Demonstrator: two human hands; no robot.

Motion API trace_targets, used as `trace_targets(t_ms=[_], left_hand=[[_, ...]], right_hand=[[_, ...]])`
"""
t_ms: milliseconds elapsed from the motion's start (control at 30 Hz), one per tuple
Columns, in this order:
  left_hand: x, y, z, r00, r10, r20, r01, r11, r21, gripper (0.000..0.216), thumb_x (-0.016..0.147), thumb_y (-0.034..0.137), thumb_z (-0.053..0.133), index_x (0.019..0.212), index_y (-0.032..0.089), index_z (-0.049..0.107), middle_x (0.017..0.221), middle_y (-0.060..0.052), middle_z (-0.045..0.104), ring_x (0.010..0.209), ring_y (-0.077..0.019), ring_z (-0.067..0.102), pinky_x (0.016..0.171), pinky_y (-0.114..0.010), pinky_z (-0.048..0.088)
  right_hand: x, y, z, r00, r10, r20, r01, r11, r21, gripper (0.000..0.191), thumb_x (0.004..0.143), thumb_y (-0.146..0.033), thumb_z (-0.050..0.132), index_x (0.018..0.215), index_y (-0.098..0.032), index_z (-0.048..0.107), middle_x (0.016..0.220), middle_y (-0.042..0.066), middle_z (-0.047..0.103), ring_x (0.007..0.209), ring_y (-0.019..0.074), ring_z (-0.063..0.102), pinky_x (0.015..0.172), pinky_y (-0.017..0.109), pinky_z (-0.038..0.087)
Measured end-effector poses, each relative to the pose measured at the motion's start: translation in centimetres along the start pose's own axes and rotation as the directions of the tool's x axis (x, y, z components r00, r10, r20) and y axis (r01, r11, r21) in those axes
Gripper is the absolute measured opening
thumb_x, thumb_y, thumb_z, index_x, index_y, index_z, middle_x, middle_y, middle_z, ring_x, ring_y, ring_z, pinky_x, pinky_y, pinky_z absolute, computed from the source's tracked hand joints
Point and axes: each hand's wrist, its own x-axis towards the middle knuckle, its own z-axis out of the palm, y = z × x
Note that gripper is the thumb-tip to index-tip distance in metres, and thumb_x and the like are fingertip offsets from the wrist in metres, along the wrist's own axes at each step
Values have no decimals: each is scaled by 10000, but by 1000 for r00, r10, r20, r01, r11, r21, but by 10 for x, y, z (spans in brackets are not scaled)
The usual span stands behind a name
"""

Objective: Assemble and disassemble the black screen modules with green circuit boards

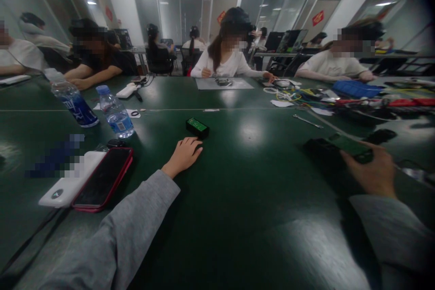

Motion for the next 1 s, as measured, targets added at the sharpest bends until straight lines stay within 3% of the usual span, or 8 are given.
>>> trace_targets(t_ms=[133, 300, 467, 733, 900, 1000], left_hand=[[-1, 0, -1, 1000, -2, 10, 2, 1000, 0, 434, 977, 434, 295, 1301, 239, 507, 1398, -79, 486, 1306, -233, 410, 1064, -476, 339], [-1, 0, -2, 1000, 1, 15, -1, 1000, -1, 434, 978, 434, 294, 1307, 239, 500, 1400, -73, 483, 1311, -226, 405, 1073, -468, 338], [0, 0, -1, 1000, -2, 17, 2, 1000, 9, 433, 979, 430, 291, 1301, 235, 506, 1398, -79, 485, 1305, -230, 411, 1070, -471, 339], [0, -1, 1, 1000, 5, -5, -5, 1000, 14, 431, 977, 437, 298, 1292, 234, 512, 1390, -78, 492, 1297, -227, 417, 1059, -463, 344], [0, -1, 1, 1000, 0, 8, 0, 1000, 5, 434, 977, 436, 295, 1297, 235, 508, 1397, -80, 487, 1306, -230, 409, 1070, -469, 332], [0, -1, 0, 1000, 6, 3, -6, 1000, 2, 436, 979, 435, 289, 1299, 235, 507, 1395, -79, 488, 1305, -228, 411, 1067, -468, 336]], right_hand=[[0, 2, -3, 999, 42, 19, -44, 994, 103, 736, 685, -669, 648, 1230, -182, 571, 1134, 120, 577, 1086, 313, 538, 957, 435, 414], [0, -4, -7, 989, 120, 90, -130, 985, 114, 483, 796, -628, 548, 1078, -247, 638, 1018, 59, 613, 992, 266, 574, 906, 413, 425], [-1, -10, -7, 994, 59, 93, -64, 996, 55, 506, 736, -587, 607, 1101, -238, 634, 1022, 72, 607, 967, 265, 568, 867, 395, 432], [7, -36, 0, 979, -190, 69, 187, 981, 44, 346, 805, -417, 591, 1050, -183, 664, 1094, 114, 571, 1145, 265, 481, 989, 360, 373], [9, -37, 2, 986, -166, 0, 165, 983, 78, 327, 869, -432, 543, 1018, -170, 669, 1038, 109, 592, 1118, 262, 514, 989, 366, 383], [9, -33, 3, 985, -173, 16, 172, 984, 53, 414, 826, -414, 589, 1154, -164, 621, 1100, 122, 577, 1167, 284, 474, 1013, 389, 359]])
